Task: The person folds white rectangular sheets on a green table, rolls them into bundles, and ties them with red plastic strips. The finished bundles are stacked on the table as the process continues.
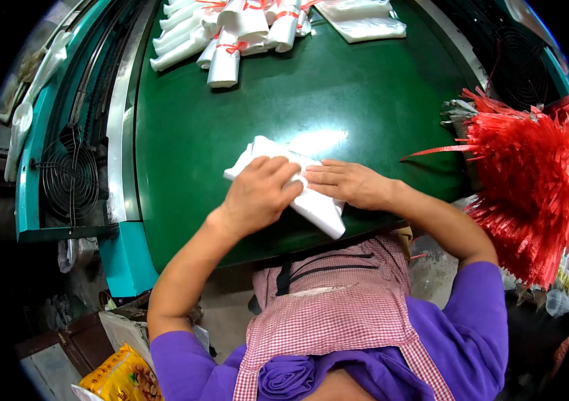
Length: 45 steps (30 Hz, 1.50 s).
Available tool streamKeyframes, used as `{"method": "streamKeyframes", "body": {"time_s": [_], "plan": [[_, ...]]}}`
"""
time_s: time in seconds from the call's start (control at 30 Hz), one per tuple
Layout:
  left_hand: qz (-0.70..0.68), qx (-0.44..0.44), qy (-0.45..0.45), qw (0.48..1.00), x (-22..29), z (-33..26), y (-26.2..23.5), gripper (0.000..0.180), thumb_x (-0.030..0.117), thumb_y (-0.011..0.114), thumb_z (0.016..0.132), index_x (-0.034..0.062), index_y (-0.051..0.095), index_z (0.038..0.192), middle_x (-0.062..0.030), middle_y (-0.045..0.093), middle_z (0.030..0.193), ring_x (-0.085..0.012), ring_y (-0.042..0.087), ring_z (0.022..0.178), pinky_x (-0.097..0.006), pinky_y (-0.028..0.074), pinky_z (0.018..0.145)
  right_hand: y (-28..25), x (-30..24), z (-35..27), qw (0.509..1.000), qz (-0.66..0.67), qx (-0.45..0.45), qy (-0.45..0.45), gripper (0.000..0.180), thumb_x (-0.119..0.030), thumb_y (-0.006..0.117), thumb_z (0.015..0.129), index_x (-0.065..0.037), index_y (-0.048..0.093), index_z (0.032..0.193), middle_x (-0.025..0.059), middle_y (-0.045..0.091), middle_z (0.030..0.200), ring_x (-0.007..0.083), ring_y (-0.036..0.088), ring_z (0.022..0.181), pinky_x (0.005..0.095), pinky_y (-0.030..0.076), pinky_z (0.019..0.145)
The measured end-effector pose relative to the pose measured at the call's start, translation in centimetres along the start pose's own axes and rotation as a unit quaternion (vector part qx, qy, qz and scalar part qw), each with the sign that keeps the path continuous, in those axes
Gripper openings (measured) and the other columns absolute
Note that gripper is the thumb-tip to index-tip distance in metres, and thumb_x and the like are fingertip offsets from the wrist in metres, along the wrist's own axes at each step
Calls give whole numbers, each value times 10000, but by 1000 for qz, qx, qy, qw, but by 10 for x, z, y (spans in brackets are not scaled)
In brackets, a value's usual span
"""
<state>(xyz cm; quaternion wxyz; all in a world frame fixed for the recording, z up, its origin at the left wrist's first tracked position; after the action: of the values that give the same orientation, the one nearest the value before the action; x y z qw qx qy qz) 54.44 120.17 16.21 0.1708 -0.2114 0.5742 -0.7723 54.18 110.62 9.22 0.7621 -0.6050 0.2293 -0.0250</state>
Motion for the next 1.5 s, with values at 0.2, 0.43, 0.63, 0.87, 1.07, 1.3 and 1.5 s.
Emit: {"method": "streamKeyframes", "body": {"time_s": [0.2,0.43,0.63,0.87,1.07,1.3,1.5], "plan": [[-122,-152,-64,979,-14,-18,54,239,108,696,678,78,658,912,-90,492,1368,-362,415,1281,-603,289,1023,-6,-6,-15,986,139,-57,74,417,-39,459,871,33,491,1280,184,437,1389,315,369,1329,436,247,1130],[-83,-118,-123,982,38,-40,54,450,163,699,731,97,579,1160,-154,460,1364,-377,414,1266,-590,323,1002,-7,-50,-19,983,-7,19,182,623,-377,654,804,51,509,1232,290,452,1312,410,448,1217,453,342,1046],[-114,-37,-264,957,-30,-59,40,235,224,695,788,55,658,948,-121,650,900,-310,635,767,-403,513,641,-16,6,-13,929,170,112,310,301,-300,641,837,-13,637,927,149,660,982,341,608,880,409,492,785],[-127,8,-153,980,-5,-15,45,406,275,709,771,80,606,1112,-93,581,1001,-285,562,941,-381,483,770,-7,40,-61,727,421,440,317,159,-142,639,863,-1,610,931,71,644,812,176,623,700,297,513,660],[-274,-184,-244,912,0,-26,79,356,284,678,807,25,591,1035,-138,565,909,-324,568,892,-402,465,738,-27,56,-206,399,438,708,383,203,-223,563,947,-72,479,1053,-12,466,774,44,406,525,176,305,430],[-617,61,-338,708,9,-85,76,299,145,674,826,-23,588,1058,-64,610,998,-150,592,888,-289,474,790,-19,83,-84,745,282,404,450,160,-146,602,851,-7,624,775,79,617,686,194,563,587,336,465,575],[-780,73,-364,504,3,-119,78,417,276,746,795,-10,607,1065,-65,666,974,-137,632,857,-293,513,793,74,-98,29,936,301,-115,143,245,-241,594,831,-14,666,889,205,664,878,347,652,847,453,509,730]]}}
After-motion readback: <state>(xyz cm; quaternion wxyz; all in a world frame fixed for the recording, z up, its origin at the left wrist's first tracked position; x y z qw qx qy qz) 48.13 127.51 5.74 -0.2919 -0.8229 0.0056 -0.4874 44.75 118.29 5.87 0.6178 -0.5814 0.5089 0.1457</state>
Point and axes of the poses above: each hand's wrist, its own z-axis towards the middle knuckle, its own y-axis out of the palm, x = y × z, the point moved 9 cm from there along z, towards the middle knuckle
